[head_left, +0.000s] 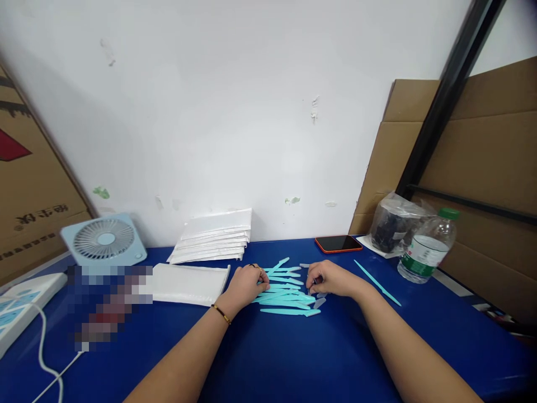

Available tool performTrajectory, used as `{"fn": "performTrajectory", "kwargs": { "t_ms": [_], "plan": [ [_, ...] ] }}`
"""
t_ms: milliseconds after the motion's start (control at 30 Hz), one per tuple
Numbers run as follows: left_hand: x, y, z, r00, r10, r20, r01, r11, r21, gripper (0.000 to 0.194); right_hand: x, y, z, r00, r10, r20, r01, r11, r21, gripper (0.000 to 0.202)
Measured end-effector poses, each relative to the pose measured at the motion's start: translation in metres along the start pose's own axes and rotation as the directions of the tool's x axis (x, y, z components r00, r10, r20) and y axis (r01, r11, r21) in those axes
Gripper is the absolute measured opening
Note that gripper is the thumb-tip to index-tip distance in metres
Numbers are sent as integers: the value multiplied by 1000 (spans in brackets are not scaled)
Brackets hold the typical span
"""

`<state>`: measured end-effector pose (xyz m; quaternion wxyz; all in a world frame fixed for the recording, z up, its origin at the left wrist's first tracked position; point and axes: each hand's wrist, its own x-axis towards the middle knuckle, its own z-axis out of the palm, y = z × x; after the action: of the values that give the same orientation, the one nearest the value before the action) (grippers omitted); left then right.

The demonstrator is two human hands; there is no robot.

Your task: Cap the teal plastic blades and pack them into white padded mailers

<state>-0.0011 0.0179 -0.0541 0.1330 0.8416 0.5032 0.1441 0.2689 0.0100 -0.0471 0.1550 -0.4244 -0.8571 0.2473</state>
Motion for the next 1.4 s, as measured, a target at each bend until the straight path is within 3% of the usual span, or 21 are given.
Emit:
{"fn": "performTrajectory", "kwargs": {
  "t_ms": [133, 333, 500, 700, 1000, 1400],
  "plan": [
    [0, 0, 2, 1000, -7, -11, 7, 1000, -16, 10, -1, 3, 1, 1000, 17, -11, -18, 1000, -24, 13],
    [1, -6, 5, 999, -13, -41, 12, 1000, -20, 11, 3, 2, 10, 991, 51, -122, -75, 975, -207, 12],
    [1, -8, 5, 997, 1, -80, -4, 999, -44, 10, 5, 0, 13, 984, 69, -164, -81, 995, -63, 15],
    [2, -5, 6, 996, 15, -92, -19, 999, -41, 9, 7, -2, 14, 979, 11, -201, -4, 999, 34, 14],
    [2, 0, 6, 983, 36, -180, -32, 999, 24, 9, 4, -7, 10, 974, 5, -227, 8, 998, 55, 13],
    [5, 7, 9, 982, 45, -181, -43, 999, 16, 11, 13, -13, 16, 970, -39, -240, 49, 998, 39, 15]
  ]
}}
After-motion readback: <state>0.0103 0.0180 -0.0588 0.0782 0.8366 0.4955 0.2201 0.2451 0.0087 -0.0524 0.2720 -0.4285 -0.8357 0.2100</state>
